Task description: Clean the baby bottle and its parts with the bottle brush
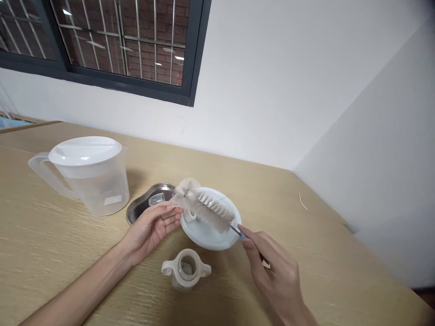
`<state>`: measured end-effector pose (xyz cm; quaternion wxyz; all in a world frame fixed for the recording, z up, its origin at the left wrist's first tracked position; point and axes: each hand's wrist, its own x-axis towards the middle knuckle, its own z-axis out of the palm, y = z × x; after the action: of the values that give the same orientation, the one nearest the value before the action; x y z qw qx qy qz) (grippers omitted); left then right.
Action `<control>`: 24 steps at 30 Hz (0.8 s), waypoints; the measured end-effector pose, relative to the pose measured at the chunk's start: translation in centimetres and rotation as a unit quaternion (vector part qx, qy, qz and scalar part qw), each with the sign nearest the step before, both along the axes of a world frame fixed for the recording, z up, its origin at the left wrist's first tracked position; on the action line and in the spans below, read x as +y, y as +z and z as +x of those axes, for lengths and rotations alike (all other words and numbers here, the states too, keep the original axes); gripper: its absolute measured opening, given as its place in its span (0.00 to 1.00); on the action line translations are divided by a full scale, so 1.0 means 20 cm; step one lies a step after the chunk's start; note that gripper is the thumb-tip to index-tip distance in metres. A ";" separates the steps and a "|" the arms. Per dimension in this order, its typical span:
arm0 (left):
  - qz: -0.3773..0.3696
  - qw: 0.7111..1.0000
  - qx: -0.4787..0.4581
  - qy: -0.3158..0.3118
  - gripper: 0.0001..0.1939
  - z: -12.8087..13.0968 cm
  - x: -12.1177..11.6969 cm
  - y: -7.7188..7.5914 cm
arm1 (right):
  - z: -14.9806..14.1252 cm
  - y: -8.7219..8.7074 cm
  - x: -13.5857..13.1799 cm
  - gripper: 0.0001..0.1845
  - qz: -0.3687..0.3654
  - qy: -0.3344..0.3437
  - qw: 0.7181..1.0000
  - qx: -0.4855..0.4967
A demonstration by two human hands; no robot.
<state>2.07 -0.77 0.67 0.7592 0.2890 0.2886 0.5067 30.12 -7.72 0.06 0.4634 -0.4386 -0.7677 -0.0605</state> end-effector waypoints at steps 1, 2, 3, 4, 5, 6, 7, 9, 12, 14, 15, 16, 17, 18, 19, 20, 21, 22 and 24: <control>-0.002 1.000 -0.009 -0.001 0.04 0.00 0.00 0.00 | -0.01 0.00 0.00 0.20 -0.005 0.006 1.000 -0.010; -0.003 1.000 -0.018 -0.001 0.04 0.00 0.01 0.00 | -0.01 0.00 0.00 0.20 -0.008 0.008 1.000 -0.018; -0.005 1.000 -0.025 -0.002 0.04 -0.01 0.01 0.00 | -0.01 0.00 0.01 0.20 -0.010 0.005 1.000 -0.023; -0.007 1.000 -0.029 -0.004 0.04 -0.01 0.01 0.00 | -0.01 0.00 0.01 0.20 -0.010 0.000 1.000 -0.025; -0.010 0.999 -0.030 -0.007 0.04 -0.01 0.01 0.00 | 0.00 0.00 0.01 0.19 -0.007 -0.005 1.000 -0.027; -0.013 0.999 -0.030 -0.011 0.04 -0.01 0.01 0.00 | 0.01 0.01 0.02 0.19 -0.003 -0.011 1.000 -0.029; -0.017 0.999 -0.030 -0.014 0.05 -0.01 0.01 0.00 | 0.02 0.01 0.02 0.18 0.003 -0.018 0.999 -0.032; -0.022 0.999 -0.031 -0.015 0.05 -0.01 0.00 0.00 | 0.04 0.01 0.02 0.19 0.016 -0.034 0.999 -0.036; -0.019 0.999 -0.030 -0.013 0.05 -0.01 0.00 0.00 | 0.06 0.02 0.01 0.19 0.031 -0.051 0.998 -0.013; -0.013 1.000 -0.023 -0.013 0.05 0.00 0.00 0.00 | 0.05 0.02 0.01 0.19 0.030 -0.047 0.998 0.013; -0.009 1.000 -0.021 -0.015 0.04 0.00 0.00 -0.01 | 0.04 0.02 0.00 0.19 0.026 -0.039 0.999 0.018; -0.005 1.000 -0.021 -0.016 0.04 0.00 0.00 -0.01 | 0.03 0.02 0.00 0.20 0.022 -0.029 0.999 0.015; 0.000 1.000 -0.022 -0.016 0.03 0.00 0.00 -0.01 | 0.03 0.01 0.00 0.20 0.018 -0.019 1.000 0.006; 0.004 1.000 -0.023 -0.015 0.03 0.01 -0.01 -0.01 | 0.02 0.01 0.00 0.21 0.016 -0.011 1.000 -0.008; 0.008 1.000 -0.023 -0.012 0.03 0.01 -0.01 -0.01 | 0.02 0.01 0.00 0.22 0.016 -0.005 1.000 -0.022; 0.011 1.000 -0.022 -0.008 0.03 0.01 -0.01 0.00 | 0.03 0.01 0.01 0.22 0.018 -0.004 0.999 -0.033; 0.011 1.000 -0.019 -0.003 0.03 0.01 -0.01 0.01 | 0.04 0.01 0.01 0.21 0.020 -0.010 0.999 -0.038; 0.010 1.000 -0.014 0.001 0.03 0.00 -0.01 0.02 | 0.05 0.01 0.02 0.21 0.022 -0.021 0.999 -0.038; 0.011 1.000 -0.003 0.009 0.05 0.00 -0.02 0.03 | 0.07 0.01 0.02 0.19 0.031 -0.047 0.998 -0.027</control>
<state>2.16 -1.15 1.31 0.7524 0.2932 0.2829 0.5176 31.48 -7.24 0.25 0.4523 -0.4575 -0.7565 -0.1177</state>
